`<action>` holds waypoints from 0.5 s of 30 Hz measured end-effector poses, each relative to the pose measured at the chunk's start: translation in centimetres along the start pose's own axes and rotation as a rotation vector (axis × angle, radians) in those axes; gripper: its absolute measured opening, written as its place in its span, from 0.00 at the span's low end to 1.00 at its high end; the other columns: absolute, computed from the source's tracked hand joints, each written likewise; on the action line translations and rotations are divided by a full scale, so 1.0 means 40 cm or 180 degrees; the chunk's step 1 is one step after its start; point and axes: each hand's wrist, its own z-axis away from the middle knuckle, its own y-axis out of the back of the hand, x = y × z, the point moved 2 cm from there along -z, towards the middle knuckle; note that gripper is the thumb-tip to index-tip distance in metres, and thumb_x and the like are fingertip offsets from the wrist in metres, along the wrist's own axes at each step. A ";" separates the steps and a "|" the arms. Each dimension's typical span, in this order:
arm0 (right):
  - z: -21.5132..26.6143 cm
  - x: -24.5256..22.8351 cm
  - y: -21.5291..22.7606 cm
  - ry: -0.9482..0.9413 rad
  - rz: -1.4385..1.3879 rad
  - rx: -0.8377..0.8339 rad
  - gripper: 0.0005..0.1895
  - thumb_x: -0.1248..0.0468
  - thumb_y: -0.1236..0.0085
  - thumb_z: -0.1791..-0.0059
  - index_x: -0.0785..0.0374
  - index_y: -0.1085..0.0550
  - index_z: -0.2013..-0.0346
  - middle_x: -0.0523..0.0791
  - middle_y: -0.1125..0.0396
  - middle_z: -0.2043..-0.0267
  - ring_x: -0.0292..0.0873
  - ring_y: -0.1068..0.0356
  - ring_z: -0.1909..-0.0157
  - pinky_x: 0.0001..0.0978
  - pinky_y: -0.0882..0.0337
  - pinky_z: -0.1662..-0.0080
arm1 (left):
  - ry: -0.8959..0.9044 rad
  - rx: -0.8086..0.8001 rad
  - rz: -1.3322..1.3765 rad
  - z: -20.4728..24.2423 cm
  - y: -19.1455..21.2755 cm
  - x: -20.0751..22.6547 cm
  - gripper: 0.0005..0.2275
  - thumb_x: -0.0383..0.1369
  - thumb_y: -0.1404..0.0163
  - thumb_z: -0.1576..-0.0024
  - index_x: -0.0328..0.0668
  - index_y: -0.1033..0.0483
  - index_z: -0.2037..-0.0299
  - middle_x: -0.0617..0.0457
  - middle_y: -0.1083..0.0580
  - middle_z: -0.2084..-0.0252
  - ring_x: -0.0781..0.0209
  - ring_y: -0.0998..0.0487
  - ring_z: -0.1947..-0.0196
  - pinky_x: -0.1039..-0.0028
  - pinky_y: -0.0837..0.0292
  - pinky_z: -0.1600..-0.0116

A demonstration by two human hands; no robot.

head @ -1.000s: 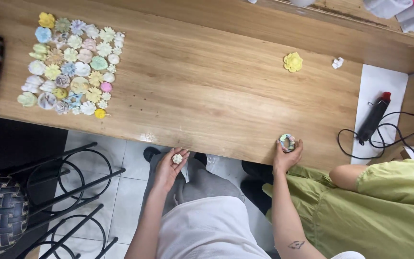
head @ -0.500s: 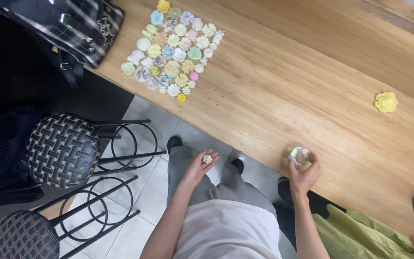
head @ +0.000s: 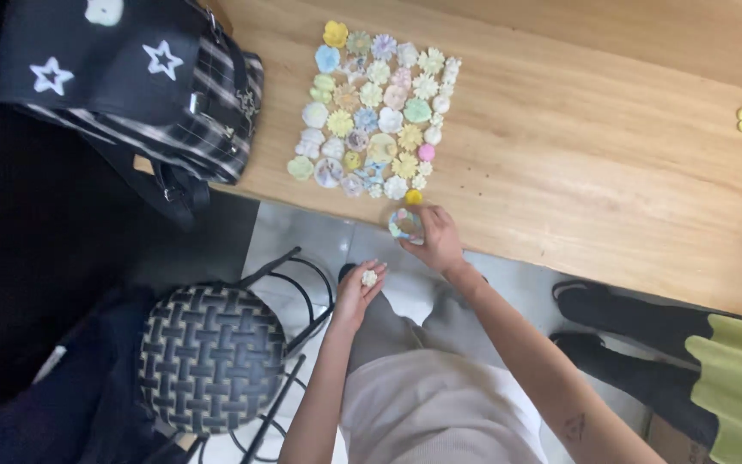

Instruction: Organizing and arranging small decorative flowers on a wooden table.

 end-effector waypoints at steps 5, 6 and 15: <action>-0.085 -0.065 -0.153 -0.0114 0.0124 -0.0073 0.36 0.59 0.27 0.62 0.62 0.31 0.42 0.49 0.29 0.51 0.55 0.33 0.45 0.47 0.32 0.43 | 0.0443 0.0265 -0.0447 0.013 0.180 0.090 0.16 0.40 0.53 0.37 0.39 0.25 0.46 0.47 0.21 0.46 0.57 0.20 0.45 0.69 0.27 0.40; -0.093 -0.070 -0.163 -0.0143 0.0190 -0.0068 0.37 0.59 0.27 0.62 0.63 0.32 0.42 0.50 0.29 0.51 0.56 0.33 0.45 0.47 0.32 0.42 | 0.0456 0.0205 -0.0480 0.009 0.189 0.098 0.15 0.40 0.53 0.37 0.39 0.25 0.46 0.47 0.21 0.47 0.57 0.20 0.46 0.69 0.26 0.39; -0.131 -0.129 -0.213 -0.0450 0.0410 -0.0142 0.36 0.63 0.28 0.61 0.63 0.32 0.41 0.51 0.31 0.51 0.57 0.34 0.44 0.45 0.33 0.41 | 0.0802 -0.0027 -0.0426 0.013 0.234 0.076 0.16 0.41 0.55 0.36 0.40 0.27 0.46 0.49 0.21 0.47 0.59 0.20 0.46 0.69 0.29 0.40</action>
